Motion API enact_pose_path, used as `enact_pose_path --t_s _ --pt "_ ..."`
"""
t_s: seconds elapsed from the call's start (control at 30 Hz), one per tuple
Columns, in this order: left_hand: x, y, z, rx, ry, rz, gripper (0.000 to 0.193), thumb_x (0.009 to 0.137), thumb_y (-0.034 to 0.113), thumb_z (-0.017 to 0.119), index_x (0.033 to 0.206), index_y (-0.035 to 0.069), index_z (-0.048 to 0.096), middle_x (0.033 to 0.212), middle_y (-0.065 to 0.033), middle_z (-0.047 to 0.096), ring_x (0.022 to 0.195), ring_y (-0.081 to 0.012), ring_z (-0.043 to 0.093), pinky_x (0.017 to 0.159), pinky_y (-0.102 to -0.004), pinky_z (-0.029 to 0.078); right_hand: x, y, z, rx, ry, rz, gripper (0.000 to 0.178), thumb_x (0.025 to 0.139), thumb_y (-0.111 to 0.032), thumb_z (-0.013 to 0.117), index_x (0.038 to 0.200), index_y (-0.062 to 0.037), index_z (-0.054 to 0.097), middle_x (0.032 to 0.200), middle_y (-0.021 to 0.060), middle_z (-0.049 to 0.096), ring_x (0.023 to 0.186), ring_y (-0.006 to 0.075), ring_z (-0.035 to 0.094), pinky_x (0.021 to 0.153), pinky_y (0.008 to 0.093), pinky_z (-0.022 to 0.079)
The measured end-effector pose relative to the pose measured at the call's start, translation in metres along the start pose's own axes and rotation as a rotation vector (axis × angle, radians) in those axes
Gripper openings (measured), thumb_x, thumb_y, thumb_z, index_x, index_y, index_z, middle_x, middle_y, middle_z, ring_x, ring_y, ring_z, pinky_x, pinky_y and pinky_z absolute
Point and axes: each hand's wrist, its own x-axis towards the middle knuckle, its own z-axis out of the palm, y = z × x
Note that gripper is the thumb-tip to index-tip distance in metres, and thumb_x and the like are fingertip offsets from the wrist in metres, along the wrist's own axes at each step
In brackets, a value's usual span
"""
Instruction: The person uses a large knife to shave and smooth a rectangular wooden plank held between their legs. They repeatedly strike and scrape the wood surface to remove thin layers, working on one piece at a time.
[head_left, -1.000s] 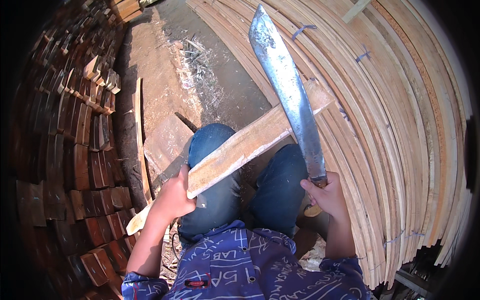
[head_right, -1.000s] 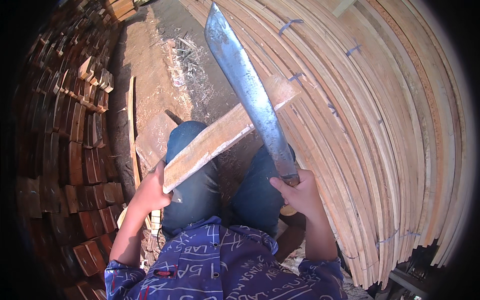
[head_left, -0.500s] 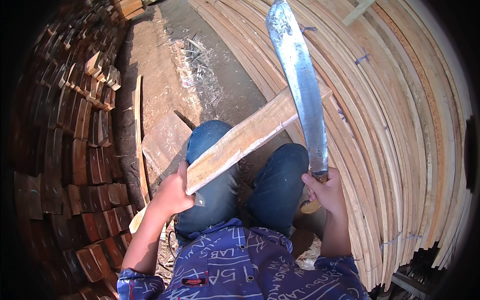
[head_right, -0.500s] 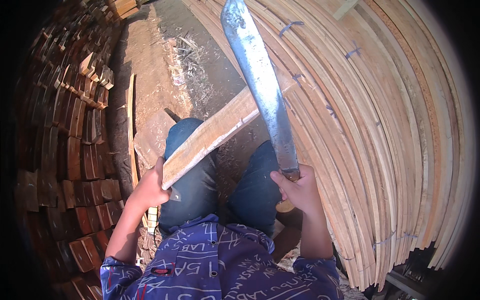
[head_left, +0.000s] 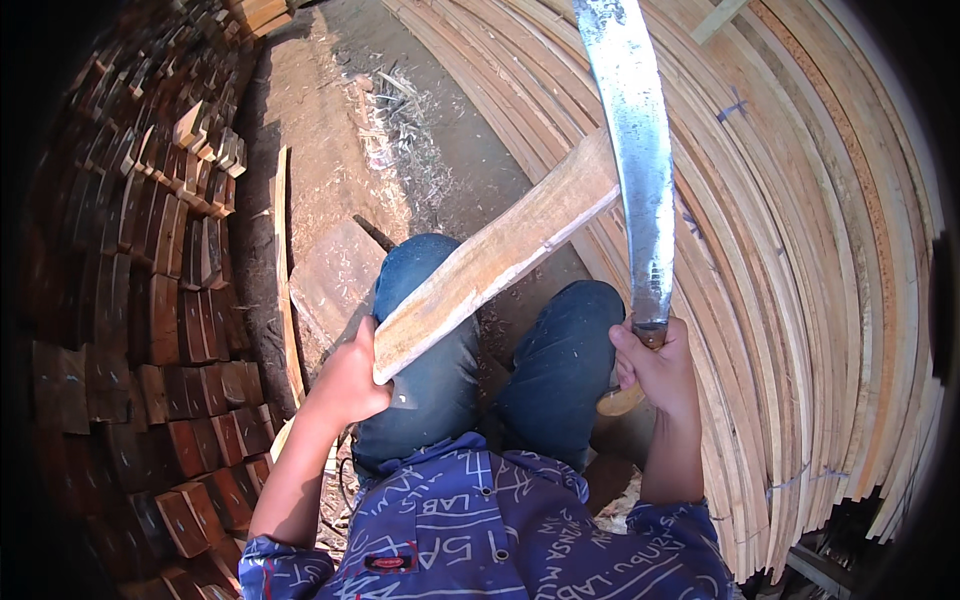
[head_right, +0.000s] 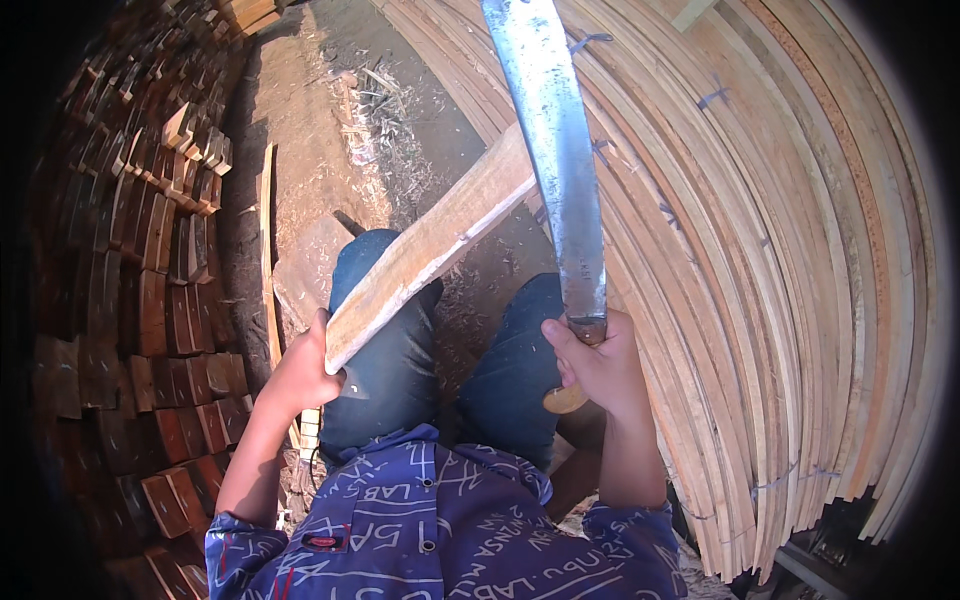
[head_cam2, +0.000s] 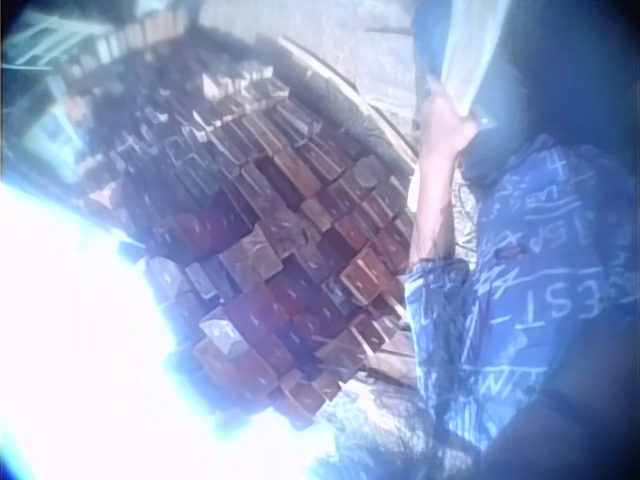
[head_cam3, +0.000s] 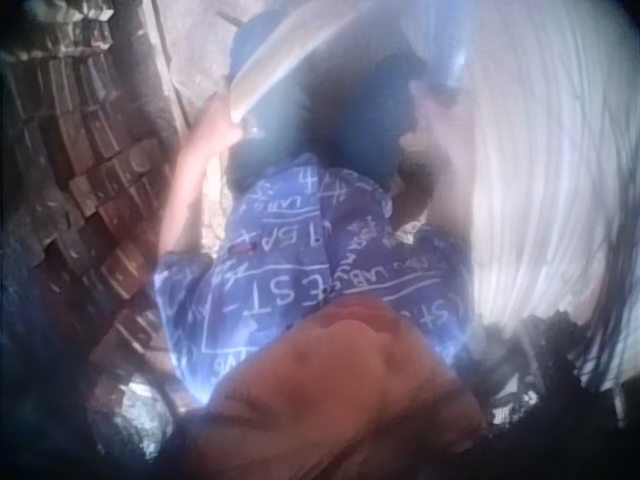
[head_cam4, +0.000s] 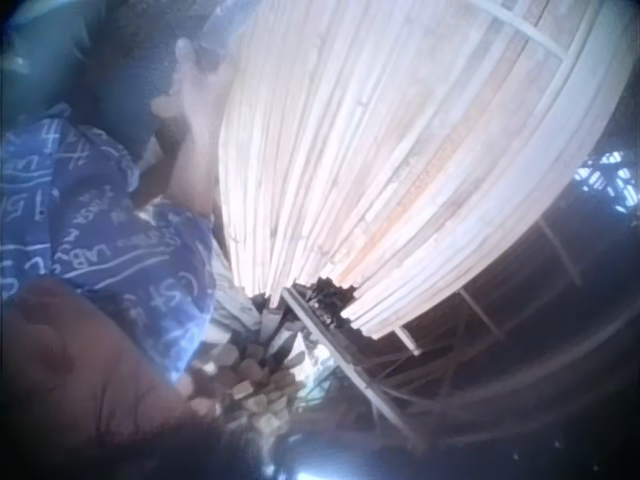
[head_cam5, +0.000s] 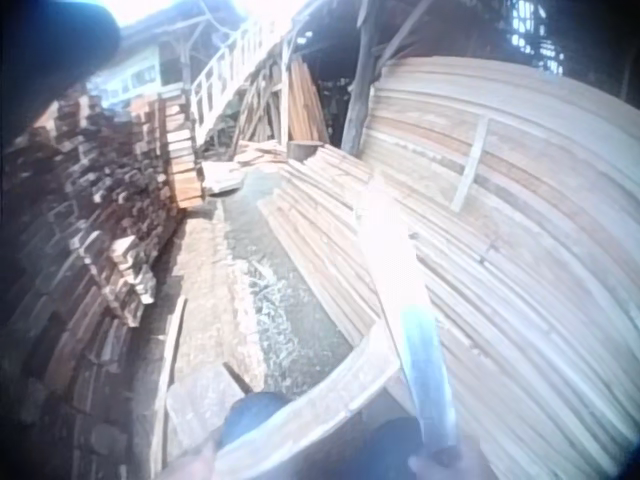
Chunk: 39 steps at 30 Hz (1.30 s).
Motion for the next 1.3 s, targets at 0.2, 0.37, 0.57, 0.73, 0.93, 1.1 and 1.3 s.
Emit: enact_pose_path --t_s 0.2,0.37,0.57,0.73,0.93,1.1,1.3 --pt "0.001 0.010 -0.009 0.076 -0.075 -0.095 0.062 0.064 -0.001 0.065 0.120 -0.007 0.041 0.094 -0.0371 0.061 0.102 -0.0530 0.060 0.086 -0.0476 0.049 -0.001 0.013 0.006 -0.476 -0.072 -0.012 0.020 0.091 -0.014 0.073 0.080 -0.0023 0.061 0.059 -0.0013 0.055 0.048 0.0052 0.052 0.043 0.0227 0.041" --pt "0.001 -0.002 -0.005 -0.006 -0.044 -0.047 0.060 0.062 -0.002 0.065 0.118 -0.006 0.042 0.092 -0.0354 0.061 0.101 -0.0533 0.059 0.086 -0.0478 0.050 -0.005 -0.007 0.000 -0.235 -0.069 0.070 0.021 0.090 -0.014 0.075 0.080 -0.0023 0.060 0.059 -0.0020 0.054 0.049 0.0050 0.052 0.044 0.0238 0.042" --pt "0.003 0.000 -0.001 -0.009 -0.052 -0.060 0.063 0.062 -0.002 0.065 0.120 -0.007 0.042 0.095 -0.0363 0.061 0.104 -0.0527 0.059 0.088 -0.0461 0.049 -0.007 0.006 0.008 -0.156 0.058 0.103 0.020 0.088 -0.015 0.077 0.084 -0.0018 0.062 0.062 -0.0022 0.056 0.049 0.0052 0.053 0.044 0.0247 0.042" --pt "0.004 0.004 -0.012 0.039 -0.081 -0.047 0.063 0.063 -0.002 0.065 0.121 -0.009 0.041 0.095 -0.0374 0.061 0.103 -0.0523 0.060 0.088 -0.0457 0.050 -0.026 0.026 0.005 -0.321 -0.046 0.101 0.018 0.089 -0.014 0.076 0.088 -0.0016 0.063 0.063 -0.0013 0.058 0.050 0.0048 0.053 0.044 0.0238 0.042" --pt "0.003 -0.002 -0.002 0.000 -0.032 -0.042 0.063 0.062 -0.002 0.065 0.120 -0.009 0.041 0.094 -0.0370 0.061 0.101 -0.0529 0.060 0.086 -0.0472 0.050 -0.016 0.008 0.003 0.042 0.044 0.029 0.015 0.090 -0.010 0.075 0.088 -0.0012 0.063 0.064 -0.0008 0.059 0.050 0.0044 0.052 0.044 0.0222 0.041" --pt "0.004 0.006 -0.006 0.067 -0.069 -0.060 0.068 0.063 -0.002 0.065 0.125 -0.011 0.039 0.094 -0.0371 0.061 0.102 -0.0523 0.061 0.087 -0.0467 0.050 -0.023 0.025 0.008 -0.357 -0.004 0.084 0.019 0.087 -0.011 0.076 0.093 -0.0012 0.062 0.068 -0.0010 0.059 0.051 0.0050 0.054 0.046 0.0238 0.041" --pt "0.001 -0.007 -0.001 -0.012 0.007 -0.017 0.070 0.063 -0.001 0.065 0.126 -0.012 0.039 0.094 -0.0381 0.061 0.100 -0.0528 0.061 0.086 -0.0488 0.050 -0.030 -0.004 0.012 -0.204 0.015 0.065 0.021 0.085 -0.006 0.077 0.097 -0.0023 0.060 0.068 -0.0004 0.059 0.050 0.0052 0.054 0.045 0.0236 0.043"
